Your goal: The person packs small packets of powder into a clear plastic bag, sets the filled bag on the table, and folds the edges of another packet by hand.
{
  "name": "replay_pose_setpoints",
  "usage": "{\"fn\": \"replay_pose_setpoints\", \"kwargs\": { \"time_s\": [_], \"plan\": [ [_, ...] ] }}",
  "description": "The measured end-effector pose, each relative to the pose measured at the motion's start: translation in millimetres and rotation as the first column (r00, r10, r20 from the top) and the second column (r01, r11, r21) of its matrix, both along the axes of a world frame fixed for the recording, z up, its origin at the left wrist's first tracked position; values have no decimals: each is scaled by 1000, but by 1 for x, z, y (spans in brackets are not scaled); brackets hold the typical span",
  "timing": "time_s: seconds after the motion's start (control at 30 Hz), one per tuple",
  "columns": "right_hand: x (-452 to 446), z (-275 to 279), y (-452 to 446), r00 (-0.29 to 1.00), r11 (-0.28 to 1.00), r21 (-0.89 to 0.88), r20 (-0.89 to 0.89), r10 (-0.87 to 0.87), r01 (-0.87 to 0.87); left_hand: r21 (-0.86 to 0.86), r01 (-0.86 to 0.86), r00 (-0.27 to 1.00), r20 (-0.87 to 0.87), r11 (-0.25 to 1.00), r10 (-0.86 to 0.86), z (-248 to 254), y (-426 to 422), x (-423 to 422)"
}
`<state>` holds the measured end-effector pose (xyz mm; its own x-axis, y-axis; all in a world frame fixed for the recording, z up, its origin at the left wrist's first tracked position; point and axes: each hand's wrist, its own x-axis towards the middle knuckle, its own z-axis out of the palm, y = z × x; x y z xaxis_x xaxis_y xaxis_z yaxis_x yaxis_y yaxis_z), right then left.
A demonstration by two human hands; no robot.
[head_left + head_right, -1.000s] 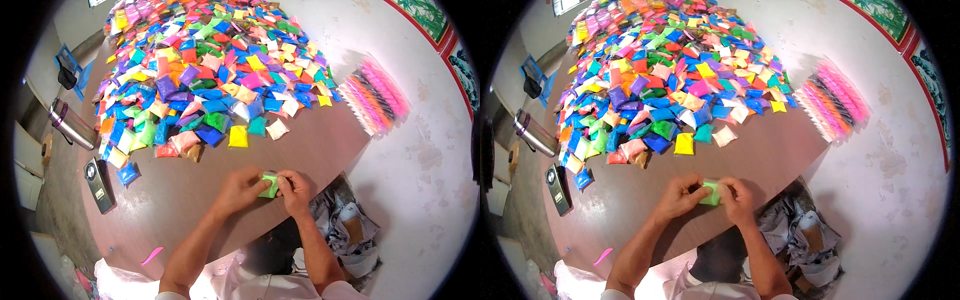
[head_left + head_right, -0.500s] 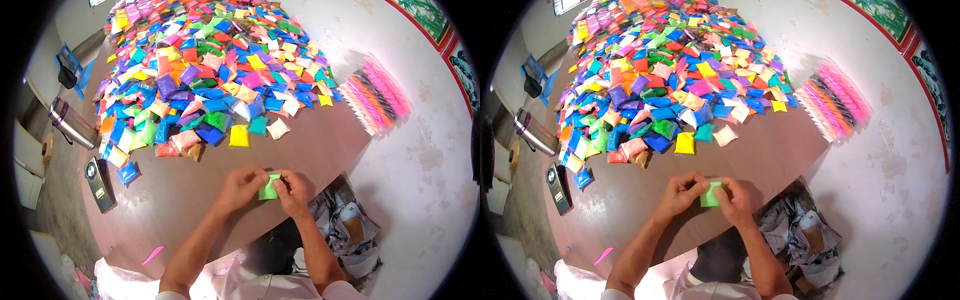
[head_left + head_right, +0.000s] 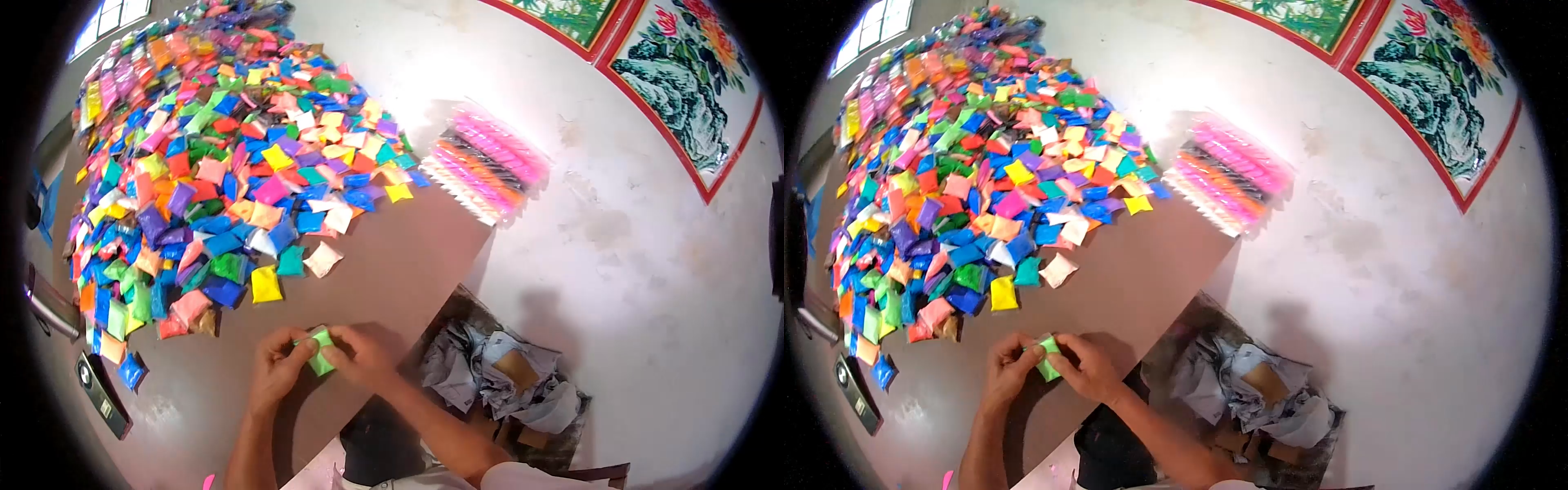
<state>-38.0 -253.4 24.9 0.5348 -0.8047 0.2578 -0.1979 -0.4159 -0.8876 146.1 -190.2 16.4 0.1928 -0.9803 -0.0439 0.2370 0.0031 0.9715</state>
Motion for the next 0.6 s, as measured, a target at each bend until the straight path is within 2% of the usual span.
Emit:
{"fn": "replay_pose_setpoints", "kwargs": {
  "time_s": [0.03,0.17,0.27,0.33,0.37,0.43,0.53,0.6],
  "plan": [
    [0,4,-1,998,998,-4,24,60,-60,-8,7,1000,3,1000,-7,0,-1,1],
    [-5,-10,-2,999,997,62,-4,42,-42,-27,-15,999,32,1000,16,6,-1,-2],
    [-6,-14,-3,997,992,104,39,72,-75,-41,-24,998,56,999,26,8,-3,-4],
    [-5,-9,-3,995,995,-2,-20,102,-102,-66,-24,997,69,998,28,8,-3,-3],
    [-5,-6,-2,994,995,-2,-19,103,-104,-39,-10,996,85,999,13,9,-2,-2],
    [-4,-3,-1,992,988,103,-54,118,-111,-12,5,995,102,1000,-4,7,-1,0],
    [0,4,3,998,998,24,-20,60,-59,-50,-17,997,69,999,20,-2,-1,1],
    [-2,4,1,996,996,60,-59,73,-70,-79,-57,998,-7,995,57,-3,-2,2]
  ]
}}
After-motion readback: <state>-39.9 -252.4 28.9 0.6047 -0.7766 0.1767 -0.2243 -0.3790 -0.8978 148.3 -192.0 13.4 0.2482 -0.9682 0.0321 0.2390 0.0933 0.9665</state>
